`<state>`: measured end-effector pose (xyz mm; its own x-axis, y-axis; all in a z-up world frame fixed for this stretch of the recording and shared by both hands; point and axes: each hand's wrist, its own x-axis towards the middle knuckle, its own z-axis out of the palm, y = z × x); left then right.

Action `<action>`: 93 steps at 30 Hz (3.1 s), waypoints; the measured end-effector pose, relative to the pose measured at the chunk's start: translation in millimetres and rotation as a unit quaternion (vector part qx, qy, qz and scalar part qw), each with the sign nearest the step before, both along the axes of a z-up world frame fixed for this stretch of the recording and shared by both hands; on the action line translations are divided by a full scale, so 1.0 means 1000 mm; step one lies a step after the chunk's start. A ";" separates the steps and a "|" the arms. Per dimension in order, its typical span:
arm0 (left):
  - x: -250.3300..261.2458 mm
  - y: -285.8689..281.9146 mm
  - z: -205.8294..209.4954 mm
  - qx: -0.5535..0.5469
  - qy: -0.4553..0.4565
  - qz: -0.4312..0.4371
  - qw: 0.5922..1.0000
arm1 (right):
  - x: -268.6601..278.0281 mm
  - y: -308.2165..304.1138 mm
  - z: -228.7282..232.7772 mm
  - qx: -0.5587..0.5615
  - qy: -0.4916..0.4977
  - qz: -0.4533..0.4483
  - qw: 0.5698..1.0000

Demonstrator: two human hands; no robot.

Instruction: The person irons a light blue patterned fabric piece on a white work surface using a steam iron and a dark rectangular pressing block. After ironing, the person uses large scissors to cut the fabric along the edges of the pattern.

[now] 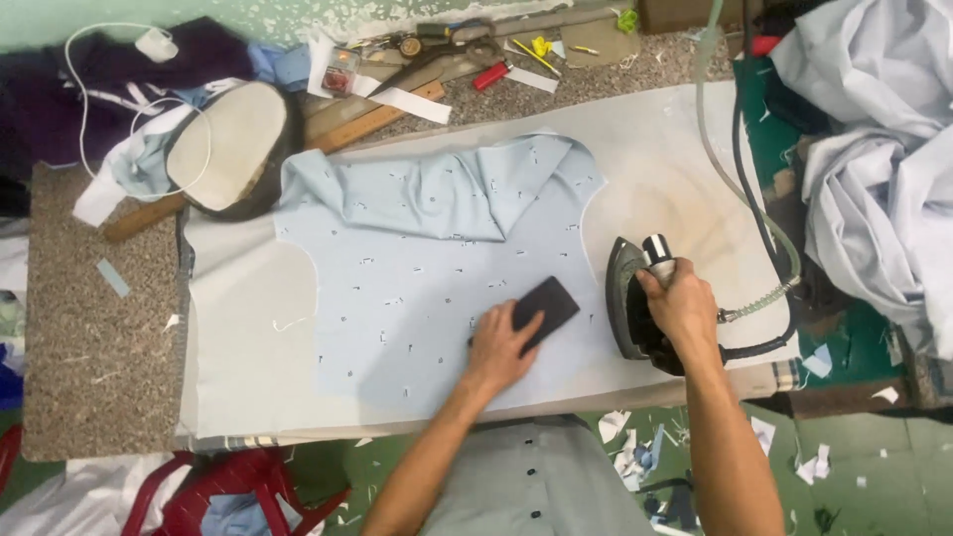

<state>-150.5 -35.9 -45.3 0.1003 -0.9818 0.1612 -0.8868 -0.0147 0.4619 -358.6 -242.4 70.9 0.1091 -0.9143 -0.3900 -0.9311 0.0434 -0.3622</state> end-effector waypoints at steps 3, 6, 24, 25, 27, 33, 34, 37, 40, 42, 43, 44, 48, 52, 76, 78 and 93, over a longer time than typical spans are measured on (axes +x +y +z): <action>-0.061 -0.029 0.001 0.003 0.027 -0.016 1.000 | -0.016 -0.031 0.002 -0.054 -0.035 -0.010 0.998; -0.062 -0.038 0.021 0.054 0.038 -0.018 0.998 | -0.043 0.003 -0.016 -0.225 -0.027 0.141 0.964; 0.129 0.168 0.016 0.003 -0.095 0.458 0.884 | 0.020 -0.015 0.001 -0.002 0.019 0.171 0.985; 0.133 0.177 0.015 0.003 -0.096 0.467 0.879 | 0.045 -0.002 0.009 -0.003 0.018 0.181 0.983; 0.140 0.189 0.011 -0.004 -0.124 0.474 0.872 | 0.091 0.023 0.023 -0.015 0.072 0.254 0.964; 0.144 0.219 0.023 -0.009 -0.098 0.491 0.865 | 0.233 0.107 0.017 -0.106 0.028 0.490 0.865; 0.144 0.223 0.029 -0.009 -0.097 0.500 0.861 | 0.257 0.119 0.027 -0.106 0.029 0.498 0.860; 0.144 0.227 0.033 -0.014 -0.087 0.507 0.857 | 0.319 0.149 0.050 -0.061 0.028 0.585 0.808; 0.143 0.232 0.018 -0.022 -0.091 0.504 0.858 | 0.368 0.163 0.044 -0.056 0.034 0.644 0.762; 0.145 0.230 0.009 -0.023 -0.104 0.508 0.855 | 0.399 0.161 0.026 -0.088 0.026 0.658 0.747; 0.148 0.230 0.014 -0.018 -0.094 0.510 0.855 | 0.412 0.164 0.031 -0.081 0.035 0.661 0.745; 0.150 0.230 0.019 -0.016 -0.102 0.511 0.853 | 0.425 0.167 0.036 -0.094 0.049 0.676 0.729; 0.152 0.229 0.018 -0.005 -0.101 0.513 0.852 | 0.459 0.167 0.024 -0.138 0.049 0.707 0.692; 0.155 0.228 0.025 -0.003 -0.114 0.510 0.852 | 0.478 0.168 0.013 -0.160 0.032 0.718 0.677; 0.118 0.121 0.049 0.114 0.077 0.202 0.970 | 0.173 0.013 0.031 -0.011 0.012 0.472 0.882; 0.099 0.090 0.040 0.140 0.069 0.139 0.978 | 0.126 -0.009 0.039 0.003 0.033 0.401 0.915; -0.071 -0.068 0.026 0.140 0.028 -0.018 0.990 | -0.026 -0.053 -0.023 -0.201 0.088 0.201 0.955</action>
<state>-221.1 -104.4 -18.8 0.0655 -0.9904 -0.1221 -0.8624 -0.1177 0.4923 -384.3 -295.1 47.6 0.4483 -0.8917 -0.0621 -0.8911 -0.4402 -0.1105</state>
